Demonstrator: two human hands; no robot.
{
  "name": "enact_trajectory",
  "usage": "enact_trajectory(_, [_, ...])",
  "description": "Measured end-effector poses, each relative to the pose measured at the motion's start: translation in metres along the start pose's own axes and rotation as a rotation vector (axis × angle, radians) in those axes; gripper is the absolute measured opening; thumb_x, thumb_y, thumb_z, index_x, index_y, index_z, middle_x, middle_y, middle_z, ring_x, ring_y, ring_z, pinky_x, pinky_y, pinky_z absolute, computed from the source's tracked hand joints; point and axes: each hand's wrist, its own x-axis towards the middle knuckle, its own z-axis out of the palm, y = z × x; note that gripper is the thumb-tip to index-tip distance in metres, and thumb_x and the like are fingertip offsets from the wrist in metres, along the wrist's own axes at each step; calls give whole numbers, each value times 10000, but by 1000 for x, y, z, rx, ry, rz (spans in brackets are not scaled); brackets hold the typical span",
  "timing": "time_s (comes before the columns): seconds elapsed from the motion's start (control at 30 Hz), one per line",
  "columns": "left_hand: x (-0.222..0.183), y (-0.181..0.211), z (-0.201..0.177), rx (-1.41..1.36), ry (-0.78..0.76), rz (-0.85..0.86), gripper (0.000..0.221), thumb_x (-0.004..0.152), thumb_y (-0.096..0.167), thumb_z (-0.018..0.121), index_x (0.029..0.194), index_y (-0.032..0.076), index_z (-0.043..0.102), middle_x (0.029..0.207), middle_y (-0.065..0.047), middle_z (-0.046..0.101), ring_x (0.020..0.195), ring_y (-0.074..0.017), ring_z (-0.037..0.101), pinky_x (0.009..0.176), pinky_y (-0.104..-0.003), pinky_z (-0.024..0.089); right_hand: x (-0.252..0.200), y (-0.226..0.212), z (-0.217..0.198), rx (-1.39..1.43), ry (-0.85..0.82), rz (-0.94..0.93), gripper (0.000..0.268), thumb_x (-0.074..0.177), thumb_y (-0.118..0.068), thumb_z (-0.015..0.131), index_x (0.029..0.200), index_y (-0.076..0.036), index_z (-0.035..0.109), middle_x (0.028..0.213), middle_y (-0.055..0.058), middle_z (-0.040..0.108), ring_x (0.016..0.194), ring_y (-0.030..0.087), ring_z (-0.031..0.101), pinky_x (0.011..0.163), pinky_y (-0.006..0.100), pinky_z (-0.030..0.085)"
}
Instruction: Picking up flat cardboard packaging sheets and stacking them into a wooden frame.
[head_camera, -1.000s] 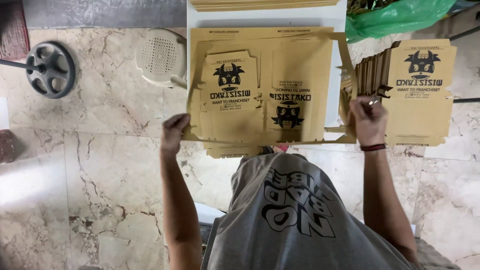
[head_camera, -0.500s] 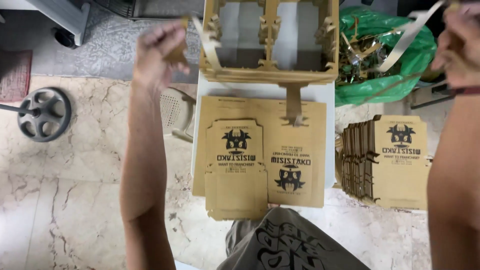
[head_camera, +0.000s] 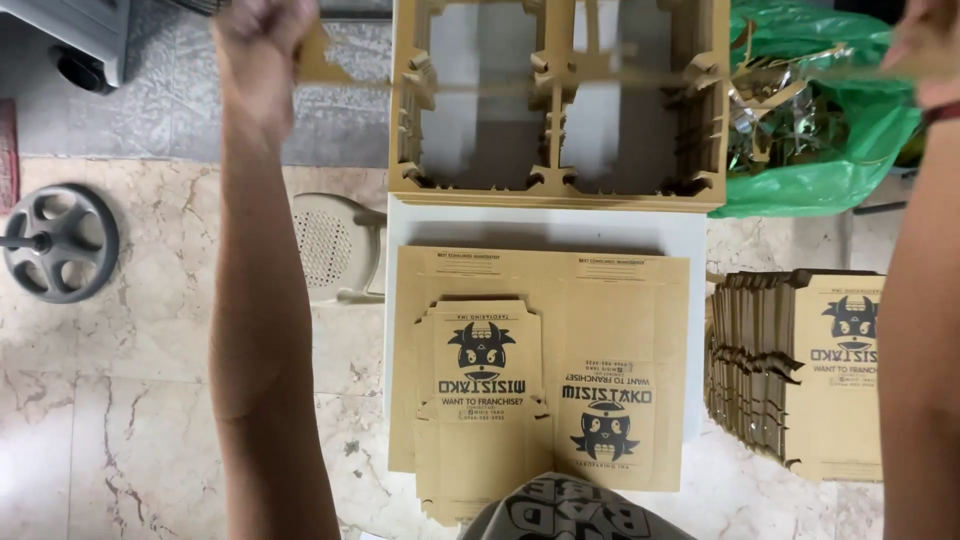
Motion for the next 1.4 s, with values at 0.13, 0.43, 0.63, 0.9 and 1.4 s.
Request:
enact_trajectory(0.13, [-13, -108, 0, 137, -111, -211, 99, 1068, 90, 657, 1142, 125, 713, 967, 6, 721, 621, -24, 528, 515, -163, 458, -90, -27, 129, 16, 140, -33, 141, 1240, -176, 749, 1107, -206, 713, 856, -62, 684, 636, 29, 647, 518, 189, 573])
enact_trajectory(0.43, [-43, -177, 14, 242, -60, -442, 163, 965, 181, 734, 1109, 106, 747, 959, -29, 762, 743, -140, 734, 519, -291, 656, -77, 80, 143, -60, 85, 58, 52, 1101, -113, 708, 1089, -72, 678, 717, 53, 639, 498, 129, 563, 421, 281, 442])
enact_trajectory(0.63, [-45, -197, 4, 263, -81, -225, 121, 972, 126, 749, 1080, 73, 750, 989, -25, 760, 889, -87, 681, 797, -192, 584, -69, 94, 137, -340, 127, -263, 130, 1079, -11, 720, 1182, -84, 749, 1107, 84, 750, 937, 163, 681, 816, 293, 587])
enact_trajectory(0.9, [-54, -191, 11, 657, -77, -201, 308, 956, 253, 783, 1210, 116, 675, 951, -58, 730, 757, -185, 707, 503, -373, 590, -66, 112, 145, -641, 212, -420, 141, 1063, -178, 823, 1119, -52, 797, 945, 77, 719, 775, 187, 633, 650, 351, 530])
enact_trajectory(1.4, [-319, -147, 14, 783, -5, 69, 646, 1042, 301, 681, 1528, 21, 361, 1438, -331, 488, 1313, -529, 510, 1060, -666, 476, -351, 110, 231, -584, -145, -653, 168, 989, -52, 622, 1074, 48, 727, 953, 155, 752, 712, 287, 699, 535, 290, 499])
